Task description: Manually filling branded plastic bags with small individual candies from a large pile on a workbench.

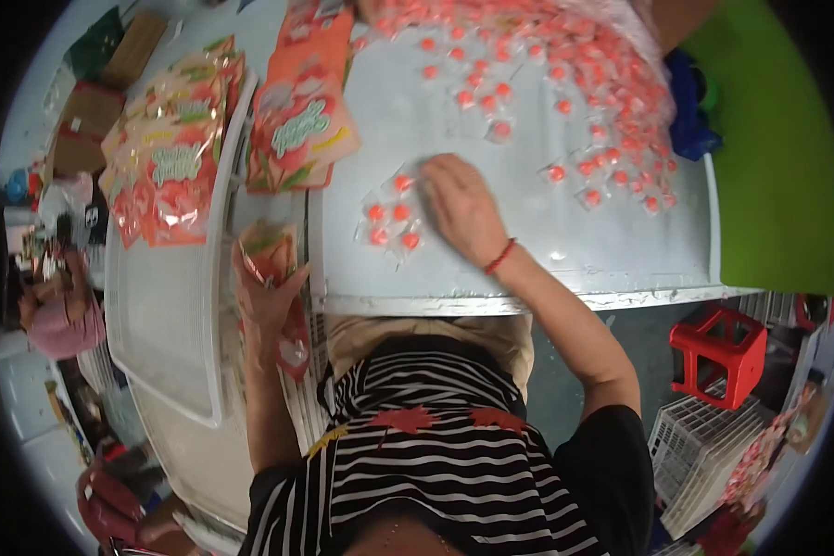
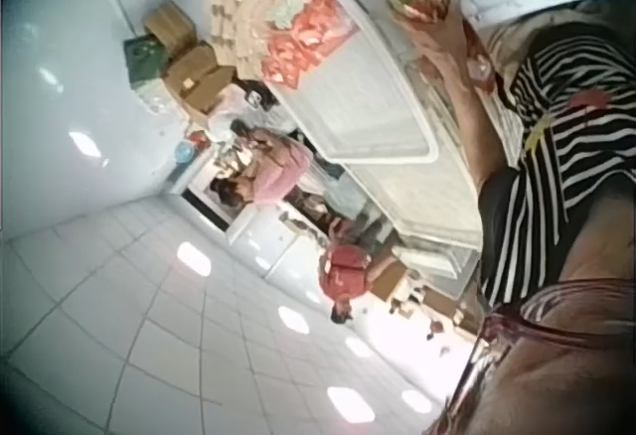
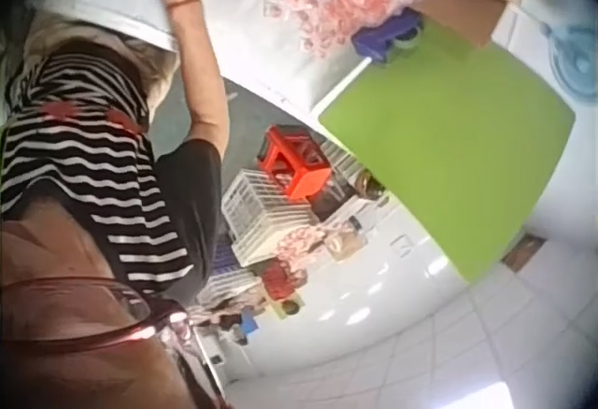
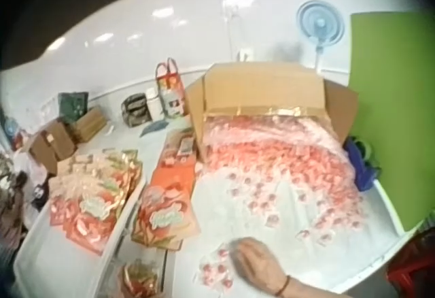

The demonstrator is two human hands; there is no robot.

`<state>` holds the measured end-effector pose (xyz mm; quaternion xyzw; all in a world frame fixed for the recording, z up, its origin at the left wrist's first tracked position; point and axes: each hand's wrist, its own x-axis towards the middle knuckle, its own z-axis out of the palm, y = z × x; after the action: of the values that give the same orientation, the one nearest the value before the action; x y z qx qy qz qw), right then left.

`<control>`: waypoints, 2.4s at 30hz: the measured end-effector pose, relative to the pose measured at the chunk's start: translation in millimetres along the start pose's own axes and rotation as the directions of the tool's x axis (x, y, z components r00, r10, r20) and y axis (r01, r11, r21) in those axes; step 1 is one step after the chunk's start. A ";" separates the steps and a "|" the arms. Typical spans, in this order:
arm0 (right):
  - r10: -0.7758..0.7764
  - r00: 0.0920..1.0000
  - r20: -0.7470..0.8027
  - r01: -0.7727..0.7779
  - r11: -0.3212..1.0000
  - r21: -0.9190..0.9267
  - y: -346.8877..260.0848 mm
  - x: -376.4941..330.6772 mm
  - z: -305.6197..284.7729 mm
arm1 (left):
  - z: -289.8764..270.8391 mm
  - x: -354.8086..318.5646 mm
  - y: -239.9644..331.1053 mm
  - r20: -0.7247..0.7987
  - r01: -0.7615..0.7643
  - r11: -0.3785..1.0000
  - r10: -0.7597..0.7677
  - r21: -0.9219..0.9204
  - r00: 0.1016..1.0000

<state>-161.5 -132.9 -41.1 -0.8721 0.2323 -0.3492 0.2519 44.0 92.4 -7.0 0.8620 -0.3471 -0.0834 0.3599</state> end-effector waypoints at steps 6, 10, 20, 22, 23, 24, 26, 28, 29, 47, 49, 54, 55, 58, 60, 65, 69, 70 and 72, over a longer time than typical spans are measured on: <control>-0.009 1.000 -0.026 0.006 0.994 -0.109 7.5 23.1 8.0 | -2.2 -2.8 10.4 0.014 -0.017 1.000 0.017 0.001 1.000; 0.037 0.995 -0.093 -0.079 0.857 -0.510 47.5 54.2 8.9 | 1.7 0.4 10.4 0.069 0.026 1.000 -0.025 -0.009 0.997; 0.156 0.987 0.046 -0.136 0.945 -0.297 -14.5 18.1 45.8 | 6.3 -0.5 8.7 0.058 0.029 0.998 -0.032 0.052 0.998; 0.132 0.989 0.062 -0.114 0.966 -0.234 -33.7 4.9 55.5 | 7.9 1.9 11.3 0.073 0.034 0.997 -0.039 0.069 0.997; 0.134 0.989 0.061 -0.117 0.966 -0.233 -38.9 1.3 59.2 | 7.3 2.8 11.7 0.081 0.040 0.995 -0.047 0.088 0.996; 0.103 0.993 0.052 -0.093 0.981 -0.171 -42.6 -1.6 62.7 | 7.4 2.8 11.5 0.082 0.040 0.995 -0.047 0.090 0.996; 0.069 0.997 0.041 -0.064 0.992 -0.107 -38.1 3.1 63.4 | 7.0 2.8 9.2 0.070 0.047 0.996 -0.053 0.081 0.996; 0.033 0.999 -0.016 -0.036 0.957 -0.289 -6.1 30.0 51.7 | 6.5 0.4 6.5 0.058 0.042 0.997 -0.046 0.071 0.997; 0.039 0.997 -0.060 -0.056 0.951 -0.305 14.3 46.6 41.3 | 5.8 -0.6 5.9 0.050 0.034 0.998 -0.037 0.059 0.998; 0.265 0.929 0.259 -0.288 0.956 0.055 109.6 90.6 -32.8 | 7.7 -4.3 11.6 0.072 0.011 0.996 -0.018 0.092 0.997; 0.380 0.924 0.048 -0.330 0.727 0.602 115.5 87.9 -66.1 | 7.4 -3.7 8.1 0.082 0.002 0.997 -0.009 0.083 0.997; 0.793 0.608 0.038 -0.207 0.113 0.972 103.4 56.8 -111.9 | 8.8 -3.5 6.9 0.082 -0.004 0.997 -0.003 0.082 0.997; 0.831 0.555 0.037 -0.282 0.146 0.948 98.4 40.6 -106.7 | 8.3 -3.1 6.0 0.069 -0.008 0.997 0.002 0.083 0.998; 0.778 0.595 -0.201 -0.417 0.513 0.750 60.7 -9.9 -77.2 | 9.2 -5.2 7.7 0.066 -0.021 0.996 0.015 0.089 0.998; 0.675 0.675 -0.298 -0.450 0.697 0.559 37.2 -34.2 -55.6 | 8.9 -5.4 7.5 0.072 -0.031 0.995 0.024 0.100 0.997; 0.608 0.673 -0.421 -0.364 0.768 0.526 14.0 -60.0 -23.3 | 8.0 -4.2 9.4 0.071 -0.026 0.998 0.022 0.056 0.997; 0.597 0.699 -0.393 -0.403 0.784 0.472 39.1 -55.2 -40.6 | 3.5 -7.0 11.7 0.115 0.061 0.998 -0.062 0.015 0.991; 0.574 0.713 -0.403 -0.488 0.819 0.303 47.3 -53.2 -46.5 | 4.3 -8.3 9.6 0.105 0.025 0.999 -0.029 0.036 0.994; 0.535 0.746 -0.395 -0.512 0.841 0.172 62.7 -50.1 -56.4 | 6.7 -8.5 7.2 0.090 -0.011 0.998 0.006 0.054 0.996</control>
<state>-249.2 -167.4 -68.0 -0.6663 0.5076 -0.4531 0.3051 31.1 90.7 -7.9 0.8654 -0.3687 -0.1109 0.3207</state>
